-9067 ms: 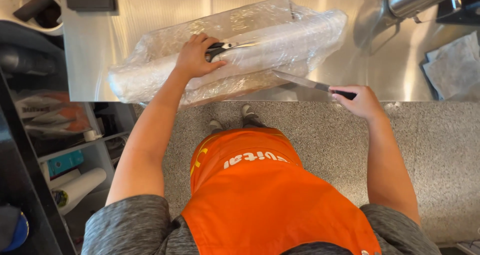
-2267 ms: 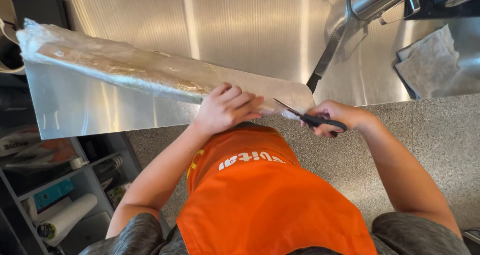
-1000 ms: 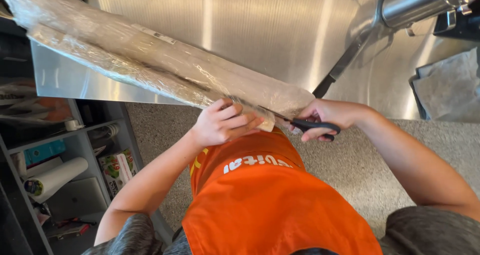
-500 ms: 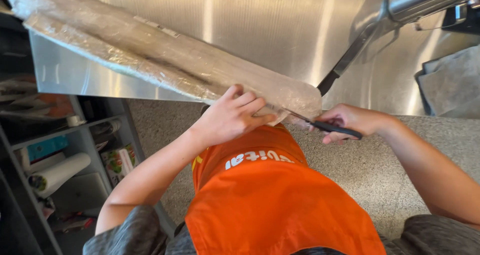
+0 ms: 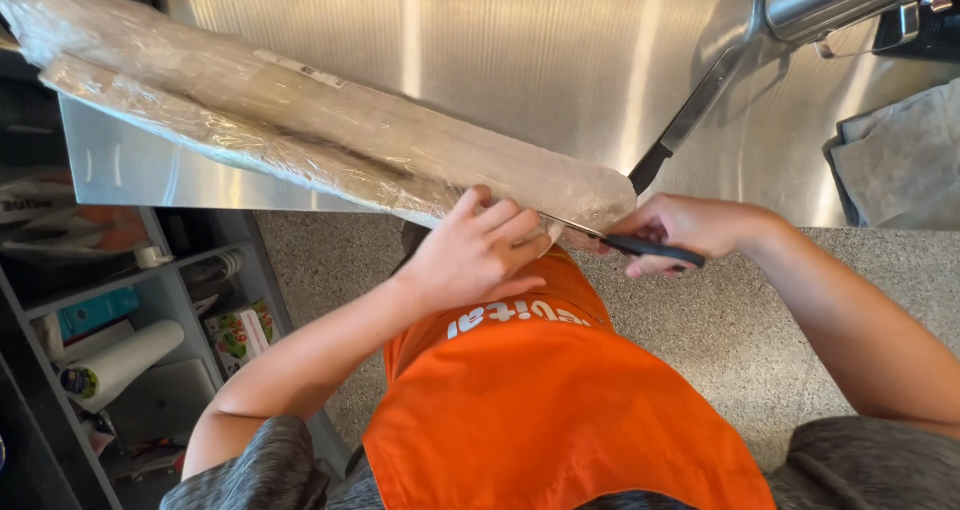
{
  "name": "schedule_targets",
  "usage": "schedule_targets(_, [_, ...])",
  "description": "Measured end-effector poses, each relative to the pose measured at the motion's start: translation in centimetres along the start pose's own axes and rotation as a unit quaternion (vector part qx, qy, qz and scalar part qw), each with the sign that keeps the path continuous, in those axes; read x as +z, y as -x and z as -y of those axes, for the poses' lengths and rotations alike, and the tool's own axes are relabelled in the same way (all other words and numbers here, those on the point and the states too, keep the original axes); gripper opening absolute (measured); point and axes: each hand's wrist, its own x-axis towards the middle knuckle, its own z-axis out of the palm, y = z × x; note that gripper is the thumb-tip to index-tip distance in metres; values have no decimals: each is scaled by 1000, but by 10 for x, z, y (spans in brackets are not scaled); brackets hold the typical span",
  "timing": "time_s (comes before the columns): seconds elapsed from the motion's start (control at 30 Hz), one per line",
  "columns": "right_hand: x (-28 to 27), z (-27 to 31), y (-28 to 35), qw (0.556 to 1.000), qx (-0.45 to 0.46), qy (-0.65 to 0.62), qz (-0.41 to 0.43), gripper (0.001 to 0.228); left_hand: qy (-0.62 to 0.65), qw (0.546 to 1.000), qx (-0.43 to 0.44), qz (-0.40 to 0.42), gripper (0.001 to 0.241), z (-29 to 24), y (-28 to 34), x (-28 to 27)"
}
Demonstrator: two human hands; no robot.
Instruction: Unboxing and unwrapping various supply items at a coffee shop counter.
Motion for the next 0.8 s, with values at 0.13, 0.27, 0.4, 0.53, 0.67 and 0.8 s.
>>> schedule_targets(0.13, [17,-48,-9,998,-50,19,-19,64,-30,999,-22,-20,36,-2,5,21])
schedule_targets(0.27, [26,-42,-9,993,-92,16,-67,58,-63,997,-3,-53,25,-5,5,25])
schedule_targets(0.4, [26,-9,-8,996,-25,32,-81,60,-83,995,-1,-58,27,-7,18,27])
schedule_targets(0.53, [7,-25,-9,991,-118,26,-59,64,-122,989,14,-78,30,-4,18,32])
schedule_targets(0.67, [5,10,5,999,-41,30,-19,70,-117,987,-42,-99,24,-13,12,36])
schedule_targets(0.8, [4,29,10,997,62,22,-26,69,-114,984,-108,-88,24,-19,2,39])
